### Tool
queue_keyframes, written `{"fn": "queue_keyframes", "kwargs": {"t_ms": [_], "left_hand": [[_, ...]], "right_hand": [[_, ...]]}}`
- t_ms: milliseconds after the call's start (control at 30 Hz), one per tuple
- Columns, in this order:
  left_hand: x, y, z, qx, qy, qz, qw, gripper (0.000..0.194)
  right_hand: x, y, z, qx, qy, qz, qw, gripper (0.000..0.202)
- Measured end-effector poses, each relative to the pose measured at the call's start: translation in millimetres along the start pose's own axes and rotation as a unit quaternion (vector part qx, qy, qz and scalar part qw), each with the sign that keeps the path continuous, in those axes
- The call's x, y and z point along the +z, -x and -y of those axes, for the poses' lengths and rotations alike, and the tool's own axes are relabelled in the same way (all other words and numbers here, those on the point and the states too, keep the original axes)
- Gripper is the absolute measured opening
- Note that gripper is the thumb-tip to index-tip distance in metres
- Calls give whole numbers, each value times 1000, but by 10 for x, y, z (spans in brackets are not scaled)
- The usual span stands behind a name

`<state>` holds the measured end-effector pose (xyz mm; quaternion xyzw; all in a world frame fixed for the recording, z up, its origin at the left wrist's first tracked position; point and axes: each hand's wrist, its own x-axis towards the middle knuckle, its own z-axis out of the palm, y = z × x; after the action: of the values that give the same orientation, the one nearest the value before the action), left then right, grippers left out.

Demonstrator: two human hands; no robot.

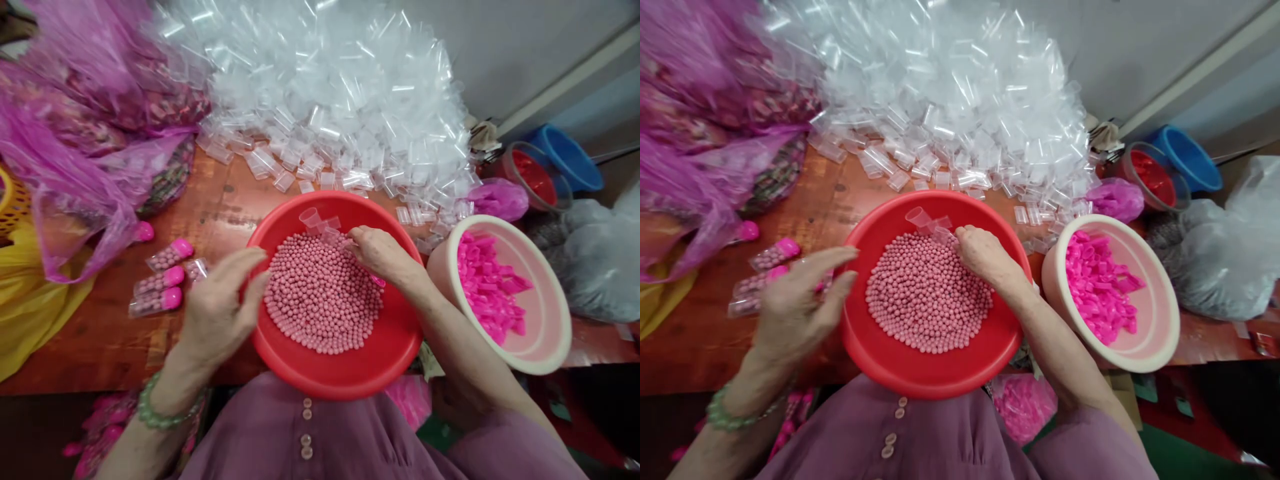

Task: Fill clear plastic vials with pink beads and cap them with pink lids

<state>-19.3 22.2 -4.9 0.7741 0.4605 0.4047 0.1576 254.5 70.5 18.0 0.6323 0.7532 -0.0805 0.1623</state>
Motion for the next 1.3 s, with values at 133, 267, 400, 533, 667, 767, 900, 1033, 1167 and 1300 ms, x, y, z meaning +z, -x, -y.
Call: {"fn": "queue_keyframes", "kwargs": {"t_ms": [133,267,400,533,667,767,900,1033,1167,1300], "left_hand": [[283,-40,-90,105,-37,58,992,18],[329,-48,-56,113,-69,70,989,16],[300,-69,-58,114,-46,82,989,15],[299,-81,-67,113,-38,68,991,15],[303,-81,-67,111,-30,65,991,16],[301,-81,-68,114,-25,64,991,17],[300,-78,-63,108,-18,58,992,19],[310,-73,-46,108,-19,58,992,19],[317,-71,-36,109,-15,51,993,21],[311,-72,-34,107,-11,54,993,21]], "right_hand": [[85,-230,122,22,2,19,1000,30],[176,-341,143,24,-12,38,999,31],[176,-289,92,4,-37,46,998,29],[180,-219,58,-39,-71,53,995,22],[221,-203,21,-68,-68,54,994,20],[256,-190,-25,-115,-66,65,989,16],[312,-134,-54,-141,-38,54,988,17],[377,-99,-113,-171,-11,61,983,24],[426,-116,-207,-213,52,47,975,31],[424,-119,-129,-216,137,39,966,30]]}}
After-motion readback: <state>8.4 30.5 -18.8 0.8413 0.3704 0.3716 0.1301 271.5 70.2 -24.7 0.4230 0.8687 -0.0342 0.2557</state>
